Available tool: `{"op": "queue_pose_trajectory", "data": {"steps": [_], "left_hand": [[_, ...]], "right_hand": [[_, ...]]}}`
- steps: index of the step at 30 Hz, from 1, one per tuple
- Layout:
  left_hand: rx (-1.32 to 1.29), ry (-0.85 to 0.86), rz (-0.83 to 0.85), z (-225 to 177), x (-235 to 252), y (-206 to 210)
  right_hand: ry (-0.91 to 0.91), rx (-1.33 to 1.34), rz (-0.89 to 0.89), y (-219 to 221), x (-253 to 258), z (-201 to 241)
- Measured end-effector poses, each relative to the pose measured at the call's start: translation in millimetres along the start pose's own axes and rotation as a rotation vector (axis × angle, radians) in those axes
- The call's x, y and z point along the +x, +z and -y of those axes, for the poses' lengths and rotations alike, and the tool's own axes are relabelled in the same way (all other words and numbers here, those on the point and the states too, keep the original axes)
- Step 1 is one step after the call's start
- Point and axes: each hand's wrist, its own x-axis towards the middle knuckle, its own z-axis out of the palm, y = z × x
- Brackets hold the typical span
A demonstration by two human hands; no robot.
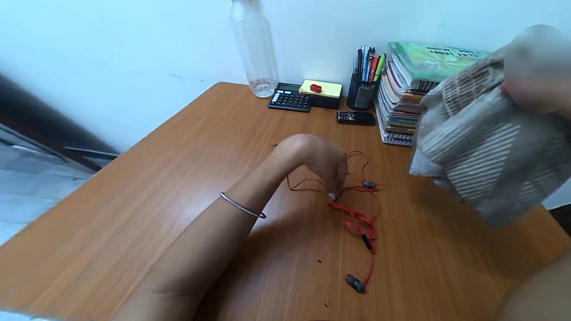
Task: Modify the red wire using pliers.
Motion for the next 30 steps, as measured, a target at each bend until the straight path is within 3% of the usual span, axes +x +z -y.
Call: {"op": "queue_pose_trajectory", "data": {"steps": [1, 3, 5, 8, 11, 14, 18, 24, 30], "left_hand": [[0.0, -0.082, 0.107, -12.1, 6.4, -3.2], [-0.033, -0.469, 0.346, -52.2, 29.1, -15.9], [0.021, -0.492, 0.348, -42.5, 33.3, -9.4], [-0.119, -0.489, 0.34, -72.9, 32.7, -31.2], [-0.16, -0.368, 0.069, -77.0, 16.0, -46.7], [-0.119, -0.202, -0.222, -74.2, 3.2, -56.2], [-0.097, -0.182, -0.491, -84.9, -1.2, -61.7], [-0.082, -0.198, -0.782, -81.5, -11.3, -68.7], [-0.193, -0.338, -0.871, -81.4, -17.9, -75.7]], "right_hand": [[0.011, -0.072, 0.025, 4.8, -2.0, -5.1], [0.009, -0.228, 0.141, 9.6, 2.4, -18.5], [0.045, -0.381, 0.233, 15.7, 12.8, -38.4], [0.208, -0.541, 0.369, 29.1, 26.0, -49.0], [0.223, -0.543, 0.479, 42.8, 32.3, -51.8], [-0.053, -0.387, 0.497, 50.4, 26.3, -34.1], [-0.292, -0.071, 0.628, 75.4, 9.3, 12.4], [-0.175, 0.266, 0.47, 97.5, 10.7, 22.6], [-0.133, 0.379, 0.218, 83.8, 9.4, 22.5]]}}
